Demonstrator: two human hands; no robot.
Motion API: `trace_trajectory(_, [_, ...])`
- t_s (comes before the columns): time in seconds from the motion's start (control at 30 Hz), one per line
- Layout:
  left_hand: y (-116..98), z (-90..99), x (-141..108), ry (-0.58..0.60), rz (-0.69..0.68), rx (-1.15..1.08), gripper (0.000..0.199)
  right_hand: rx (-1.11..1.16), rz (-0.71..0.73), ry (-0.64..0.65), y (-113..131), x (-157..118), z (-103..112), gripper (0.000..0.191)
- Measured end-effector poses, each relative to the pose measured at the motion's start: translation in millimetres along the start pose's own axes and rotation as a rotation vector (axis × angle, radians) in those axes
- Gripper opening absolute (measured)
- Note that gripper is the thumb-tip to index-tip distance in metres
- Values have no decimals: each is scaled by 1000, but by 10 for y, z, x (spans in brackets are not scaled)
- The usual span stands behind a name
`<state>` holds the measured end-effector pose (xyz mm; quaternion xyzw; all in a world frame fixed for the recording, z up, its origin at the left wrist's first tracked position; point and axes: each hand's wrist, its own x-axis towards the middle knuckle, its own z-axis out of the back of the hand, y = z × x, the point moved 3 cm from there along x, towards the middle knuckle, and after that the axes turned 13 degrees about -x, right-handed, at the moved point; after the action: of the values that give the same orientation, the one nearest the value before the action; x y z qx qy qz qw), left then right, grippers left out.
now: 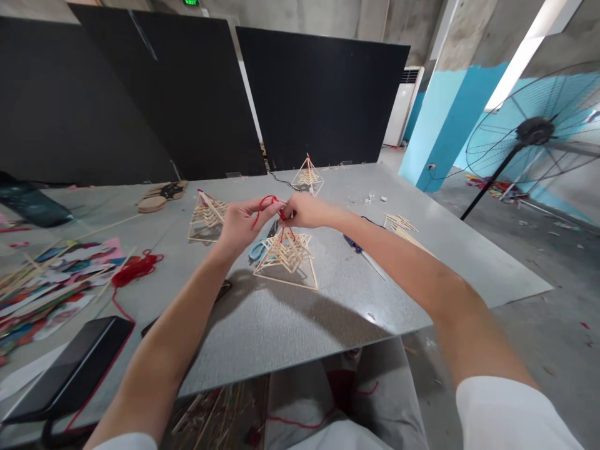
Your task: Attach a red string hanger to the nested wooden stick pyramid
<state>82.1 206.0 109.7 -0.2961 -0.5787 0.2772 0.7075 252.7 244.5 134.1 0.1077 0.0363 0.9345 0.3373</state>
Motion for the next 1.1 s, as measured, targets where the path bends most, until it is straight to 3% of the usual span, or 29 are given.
trace_trajectory(0.17, [-13, -4, -2, -3, -3, -18, 36, -106, 15, 27, 4, 19, 19, 21])
trace_trajectory(0.37, [-12, 6, -7, -8, -1, -7, 38, -190, -40, 11, 43, 1, 24, 22])
trace_trajectory(0.87, [-1, -1, -10, -14, 15, 5, 34, -51, -87, 2, 38, -96, -15, 18])
trace_trajectory(1.1, [-1, -11, -7, -38, 30, 13, 31, 52, -130, 16, -134, -244, -16, 24])
